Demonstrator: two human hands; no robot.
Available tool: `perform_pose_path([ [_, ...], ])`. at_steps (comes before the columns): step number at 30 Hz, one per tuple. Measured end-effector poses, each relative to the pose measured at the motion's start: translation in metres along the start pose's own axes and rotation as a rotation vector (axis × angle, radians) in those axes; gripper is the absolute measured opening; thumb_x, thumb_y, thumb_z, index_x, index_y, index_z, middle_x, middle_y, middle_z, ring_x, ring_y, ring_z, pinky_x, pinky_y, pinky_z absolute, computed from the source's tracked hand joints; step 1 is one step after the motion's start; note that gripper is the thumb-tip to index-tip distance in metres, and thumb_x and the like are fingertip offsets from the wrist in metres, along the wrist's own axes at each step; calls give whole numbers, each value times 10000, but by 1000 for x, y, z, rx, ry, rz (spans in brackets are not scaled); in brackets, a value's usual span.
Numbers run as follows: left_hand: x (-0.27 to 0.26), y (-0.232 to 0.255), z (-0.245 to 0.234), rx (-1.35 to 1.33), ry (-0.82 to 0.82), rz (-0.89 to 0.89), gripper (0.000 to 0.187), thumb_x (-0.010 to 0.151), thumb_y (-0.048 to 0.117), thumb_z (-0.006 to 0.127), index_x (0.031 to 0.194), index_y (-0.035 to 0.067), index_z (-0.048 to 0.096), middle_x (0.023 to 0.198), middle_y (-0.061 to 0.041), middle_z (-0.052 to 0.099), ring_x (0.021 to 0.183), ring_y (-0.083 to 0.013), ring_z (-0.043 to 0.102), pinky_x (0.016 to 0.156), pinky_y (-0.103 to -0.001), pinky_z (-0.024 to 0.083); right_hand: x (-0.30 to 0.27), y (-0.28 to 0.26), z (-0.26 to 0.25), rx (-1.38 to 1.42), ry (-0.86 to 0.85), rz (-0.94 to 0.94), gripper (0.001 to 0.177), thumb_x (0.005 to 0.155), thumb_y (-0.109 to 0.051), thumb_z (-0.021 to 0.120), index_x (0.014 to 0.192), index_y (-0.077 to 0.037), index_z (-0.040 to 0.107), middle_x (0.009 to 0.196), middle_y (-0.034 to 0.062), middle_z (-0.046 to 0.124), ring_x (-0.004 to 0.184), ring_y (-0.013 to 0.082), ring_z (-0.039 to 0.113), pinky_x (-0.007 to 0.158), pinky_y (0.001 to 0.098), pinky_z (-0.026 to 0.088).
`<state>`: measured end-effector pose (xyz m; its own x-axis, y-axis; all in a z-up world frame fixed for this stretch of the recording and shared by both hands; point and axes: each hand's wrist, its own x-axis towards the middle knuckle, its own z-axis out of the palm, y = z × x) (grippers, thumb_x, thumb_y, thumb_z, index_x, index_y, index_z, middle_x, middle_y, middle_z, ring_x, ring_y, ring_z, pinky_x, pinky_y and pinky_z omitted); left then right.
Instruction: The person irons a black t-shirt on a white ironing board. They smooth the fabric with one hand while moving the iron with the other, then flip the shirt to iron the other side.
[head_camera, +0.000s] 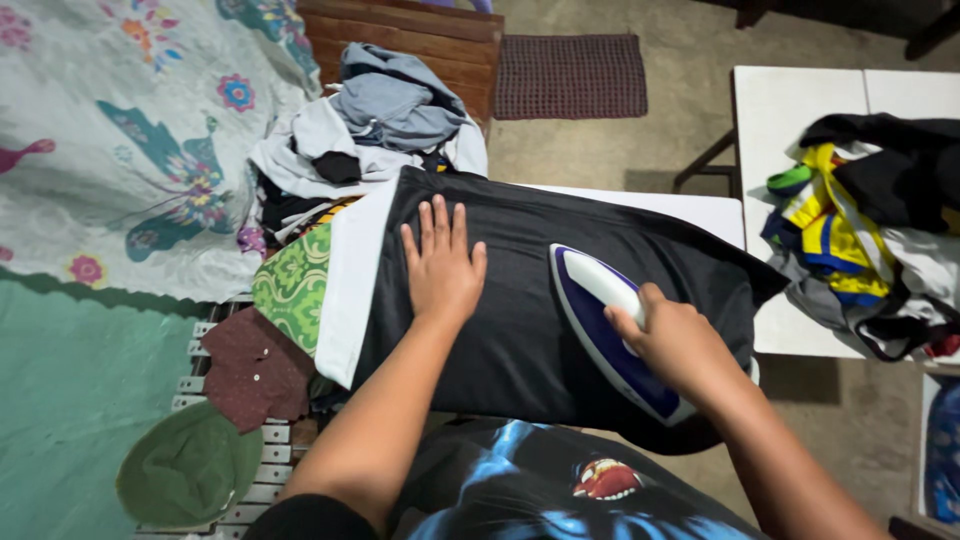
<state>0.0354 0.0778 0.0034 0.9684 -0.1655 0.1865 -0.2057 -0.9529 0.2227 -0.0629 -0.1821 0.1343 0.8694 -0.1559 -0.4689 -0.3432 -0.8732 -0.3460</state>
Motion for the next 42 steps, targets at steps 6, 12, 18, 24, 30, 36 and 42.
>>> perform_pose_path([
  [6, -7, -8, -1, 5, 17, -22, 677, 990, 404, 509, 1562, 59, 398, 1678, -184, 243, 1562, -333, 177, 1239, -571, 101, 55, -48, -12, -37, 39, -86, 533, 973, -497, 575, 1120, 14, 604, 794, 263, 736, 735, 417, 734, 730, 504, 573],
  [12, -5, -7, -1, -6, 14, -35, 669, 992, 394, 516, 1562, 64, 401, 1680, -178, 238, 1564, -327, 172, 1247, -569, 99, 93, -105, -28, 110, 38, -127, 480, 994, -427, 584, 1070, 44, 629, 721, 208, 721, 549, 323, 709, 584, 446, 582],
  [18, -5, -7, 0, -12, 28, -37, 677, 984, 397, 515, 1558, 58, 400, 1673, -171, 250, 1559, -321, 178, 1242, -570, 96, 52, -68, 4, -112, 33, -211, 534, 947, -515, 598, 1110, -7, 614, 867, 280, 727, 842, 479, 711, 767, 556, 561],
  [24, -5, -6, 2, -6, 43, -35, 676, 985, 394, 520, 1557, 52, 402, 1669, -179, 269, 1562, -326, 187, 1246, -572, 101, 44, -62, 17, -157, 18, -221, 552, 953, -538, 575, 1133, -17, 610, 878, 296, 728, 877, 496, 713, 809, 558, 567],
  [30, -8, -9, 3, -30, 34, -25, 653, 989, 358, 544, 1542, 32, 423, 1666, -173, 288, 1565, -324, 206, 1255, -563, 116, 112, -128, -5, 18, -12, -216, 480, 973, -437, 602, 1078, 30, 636, 788, 256, 737, 606, 355, 736, 621, 477, 581],
  [36, -55, -20, -18, -31, 48, -29, 647, 986, 349, 549, 1540, 41, 422, 1658, -171, 305, 1556, -314, 231, 1245, -558, 152, 112, -147, -15, 42, 8, -257, 471, 1000, -430, 588, 1085, 33, 616, 739, 231, 719, 574, 343, 720, 581, 468, 569],
  [42, -97, -30, -42, 14, 65, -186, 653, 974, 370, 553, 1537, 70, 415, 1633, -200, 318, 1492, -352, 287, 1173, -582, 197, 56, -95, 19, -179, -62, -303, 528, 946, -525, 583, 1125, -28, 596, 823, 277, 743, 740, 434, 737, 716, 528, 582],
])
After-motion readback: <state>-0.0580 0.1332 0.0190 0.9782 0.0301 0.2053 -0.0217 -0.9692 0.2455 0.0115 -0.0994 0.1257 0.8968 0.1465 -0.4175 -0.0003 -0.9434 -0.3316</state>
